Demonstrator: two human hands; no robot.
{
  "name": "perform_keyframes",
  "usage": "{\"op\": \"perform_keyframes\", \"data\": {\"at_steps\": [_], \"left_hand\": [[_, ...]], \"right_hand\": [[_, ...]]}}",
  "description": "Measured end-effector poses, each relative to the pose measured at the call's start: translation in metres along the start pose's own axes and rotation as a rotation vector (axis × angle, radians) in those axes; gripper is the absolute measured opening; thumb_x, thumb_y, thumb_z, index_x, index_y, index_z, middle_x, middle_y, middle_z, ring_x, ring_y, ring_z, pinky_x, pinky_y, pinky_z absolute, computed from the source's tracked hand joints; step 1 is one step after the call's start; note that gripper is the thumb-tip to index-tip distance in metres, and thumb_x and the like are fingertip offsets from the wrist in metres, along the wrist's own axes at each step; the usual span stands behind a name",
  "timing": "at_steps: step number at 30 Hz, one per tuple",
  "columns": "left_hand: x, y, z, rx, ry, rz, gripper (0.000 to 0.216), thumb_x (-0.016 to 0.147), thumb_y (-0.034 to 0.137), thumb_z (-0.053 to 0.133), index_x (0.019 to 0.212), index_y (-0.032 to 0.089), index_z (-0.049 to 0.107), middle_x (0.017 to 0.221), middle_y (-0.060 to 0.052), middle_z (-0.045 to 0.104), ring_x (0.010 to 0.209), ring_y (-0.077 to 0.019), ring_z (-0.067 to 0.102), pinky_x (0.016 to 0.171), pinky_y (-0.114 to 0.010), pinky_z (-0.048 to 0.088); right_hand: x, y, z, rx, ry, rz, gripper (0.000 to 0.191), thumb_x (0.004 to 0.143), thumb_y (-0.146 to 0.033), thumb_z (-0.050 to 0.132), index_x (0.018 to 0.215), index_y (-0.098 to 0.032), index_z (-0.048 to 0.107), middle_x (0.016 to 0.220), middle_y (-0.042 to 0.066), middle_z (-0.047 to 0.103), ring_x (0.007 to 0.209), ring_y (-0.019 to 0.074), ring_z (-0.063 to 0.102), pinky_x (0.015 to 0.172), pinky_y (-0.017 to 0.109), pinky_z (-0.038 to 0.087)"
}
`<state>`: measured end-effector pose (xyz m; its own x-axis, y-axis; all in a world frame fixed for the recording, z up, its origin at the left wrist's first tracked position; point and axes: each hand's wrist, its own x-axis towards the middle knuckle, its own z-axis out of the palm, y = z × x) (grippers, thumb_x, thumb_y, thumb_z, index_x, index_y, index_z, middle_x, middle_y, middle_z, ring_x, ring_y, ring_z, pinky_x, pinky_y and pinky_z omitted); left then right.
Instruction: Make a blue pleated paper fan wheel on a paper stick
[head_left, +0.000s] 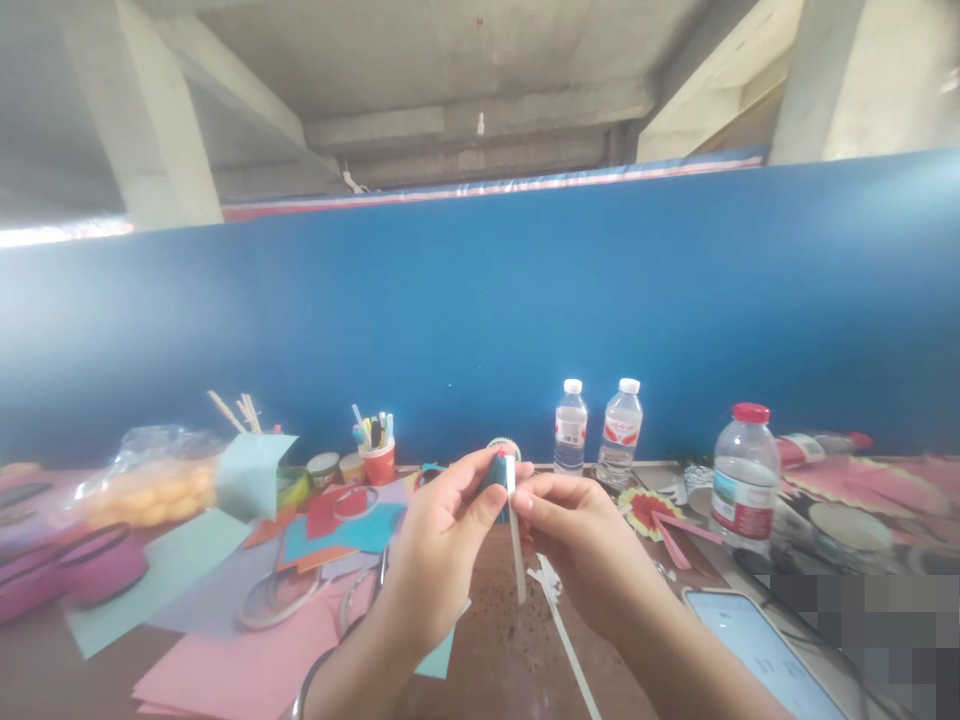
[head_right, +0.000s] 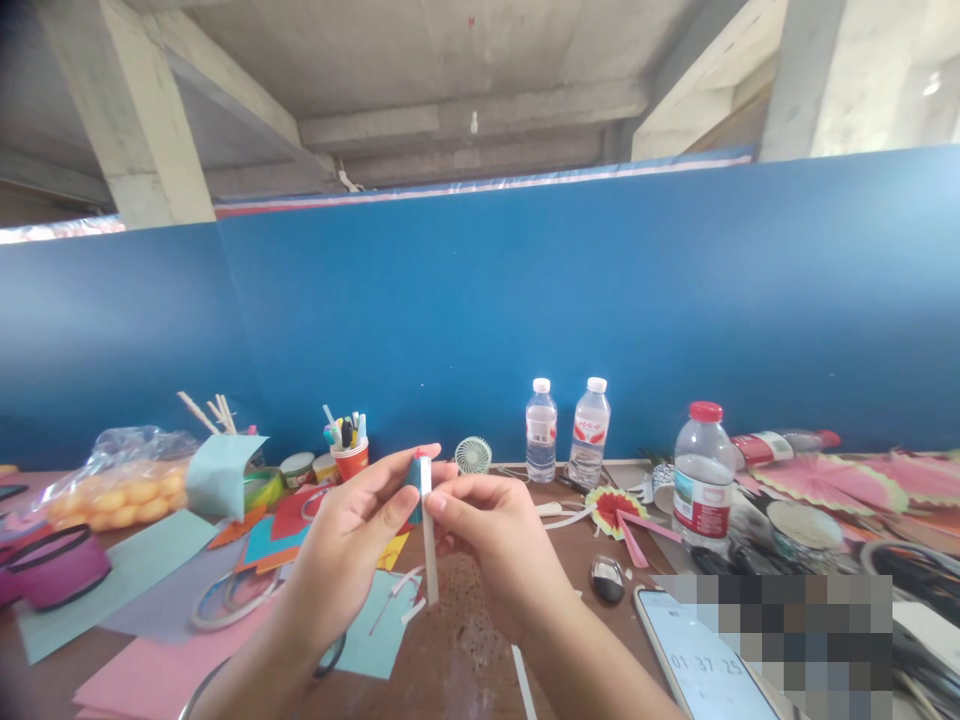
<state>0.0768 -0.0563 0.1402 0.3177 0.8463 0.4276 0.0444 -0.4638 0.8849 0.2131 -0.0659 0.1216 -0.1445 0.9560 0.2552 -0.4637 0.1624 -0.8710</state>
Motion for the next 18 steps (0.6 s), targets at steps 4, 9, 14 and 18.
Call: {"op": "perform_keyframes", "data": {"at_steps": [4,9,14,18], "left_hand": [[0.0000,-0.0009,0.0004,0.020,0.003,0.006,0.033,0.084,0.034,0.050,0.114,0.022,0.055,0.115,-0.006,0.061,0.108,-0.0213,0.054,0.091,-0.034,0.044],[-0.0010,-0.0012,0.0015,0.056,-0.001,0.018,0.032,0.084,0.033,0.049,0.114,0.023,0.055,0.117,-0.005,0.060,0.107,-0.0206,0.055,0.092,-0.034,0.043],[-0.0024,-0.0028,0.0018,0.079,-0.018,0.031,0.034,0.084,0.033,0.050,0.117,0.026,0.053,0.119,-0.004,0.059,0.111,-0.0203,0.052,0.095,-0.035,0.041],[-0.0022,-0.0004,-0.0014,0.081,-0.063,0.027,0.036,0.084,0.034,0.049,0.118,0.025,0.053,0.119,-0.005,0.058,0.111,-0.0219,0.052,0.096,-0.037,0.040]], "right_hand": [[0.0003,0.0003,-0.0004,-0.019,0.004,-0.012,0.015,0.069,-0.027,0.069,0.060,-0.015,0.066,0.053,-0.002,0.052,0.053,0.0075,0.044,0.054,0.021,0.036],[0.0008,0.0003,-0.0015,-0.053,0.028,0.002,0.016,0.068,-0.027,0.069,0.058,-0.015,0.065,0.052,-0.002,0.051,0.051,0.0075,0.042,0.053,0.022,0.035],[0.0007,0.0002,-0.0022,-0.085,0.046,0.007,0.015,0.066,-0.029,0.070,0.059,-0.016,0.066,0.050,-0.003,0.052,0.049,0.0067,0.041,0.051,0.021,0.033],[0.0000,-0.0006,-0.0031,-0.080,0.031,0.011,0.015,0.065,-0.029,0.070,0.059,-0.015,0.066,0.050,-0.003,0.053,0.048,0.0068,0.043,0.050,0.021,0.033]]}}
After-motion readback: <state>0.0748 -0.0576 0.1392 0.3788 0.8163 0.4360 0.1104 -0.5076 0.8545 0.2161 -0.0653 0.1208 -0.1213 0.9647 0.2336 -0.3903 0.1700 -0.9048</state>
